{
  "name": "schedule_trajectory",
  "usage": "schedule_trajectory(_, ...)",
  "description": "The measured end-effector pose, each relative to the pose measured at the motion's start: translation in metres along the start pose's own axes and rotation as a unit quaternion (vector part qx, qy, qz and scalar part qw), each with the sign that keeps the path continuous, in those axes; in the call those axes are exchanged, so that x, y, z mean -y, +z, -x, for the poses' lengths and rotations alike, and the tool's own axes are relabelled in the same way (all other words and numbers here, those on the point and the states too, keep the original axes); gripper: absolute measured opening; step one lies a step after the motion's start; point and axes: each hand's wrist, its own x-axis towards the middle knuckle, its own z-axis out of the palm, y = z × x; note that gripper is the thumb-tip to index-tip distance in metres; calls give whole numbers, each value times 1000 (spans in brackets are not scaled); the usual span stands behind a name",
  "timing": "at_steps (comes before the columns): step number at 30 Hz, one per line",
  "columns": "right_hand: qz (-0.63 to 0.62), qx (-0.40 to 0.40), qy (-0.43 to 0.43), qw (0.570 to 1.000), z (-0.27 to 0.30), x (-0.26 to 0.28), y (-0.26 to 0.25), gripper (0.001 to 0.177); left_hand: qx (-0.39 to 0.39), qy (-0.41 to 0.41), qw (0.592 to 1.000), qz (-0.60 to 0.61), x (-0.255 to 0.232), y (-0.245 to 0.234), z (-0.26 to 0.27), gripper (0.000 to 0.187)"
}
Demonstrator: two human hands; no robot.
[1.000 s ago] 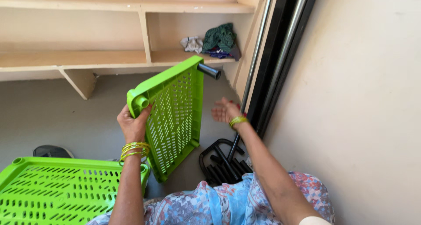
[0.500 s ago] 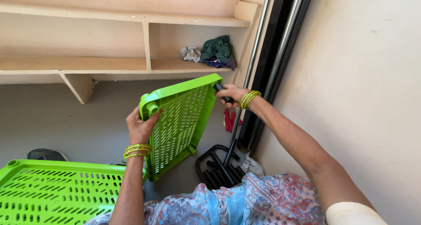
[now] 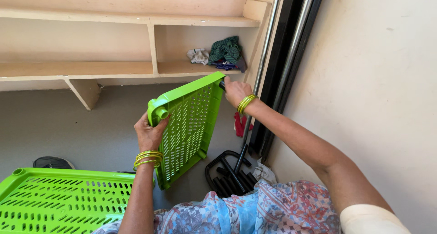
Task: The person assembles a green plastic stool by inserting black legs into the seat, then wipes the seat with a white cloth. The person handles the stool and legs by hand and uses a cloth for cleaning.
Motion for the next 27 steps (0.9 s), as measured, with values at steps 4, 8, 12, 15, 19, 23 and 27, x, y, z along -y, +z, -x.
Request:
schedule_trajectory(4, -500, 234, 156, 819, 8, -6, -34, 41, 15, 2, 1000, 25, 5, -12, 1, 30)
schedule_trajectory(8, -680, 307, 141, 650, 9, -24, -12, 40, 22, -1, 999, 46, 4, -12, -2, 31)
schedule_trajectory(12, -544, 254, 88, 795, -5, -36, 23, 31, 14, -7, 1000, 21, 4, -13, 0, 26)
schedule_trajectory(15, -179, 91, 25, 979, -11, -35, 34, 27, 17, -10, 1000, 20, 1, -7, -2, 24)
schedule_trajectory(19, 152, -96, -56, 982, 0, -14, 36, 24, 10, -5, 1000, 10, -2, -3, 1, 27)
schedule_trajectory(23, -56, 10, -18, 998, 0, -11, 2, 65, 12, 3, 1000, 12, -5, -6, 1, 29)
schedule_trajectory(27, -592, 256, 178, 743, 5, -26, -21, 42, 12, 6, 1000, 12, -2, -12, 1, 30)
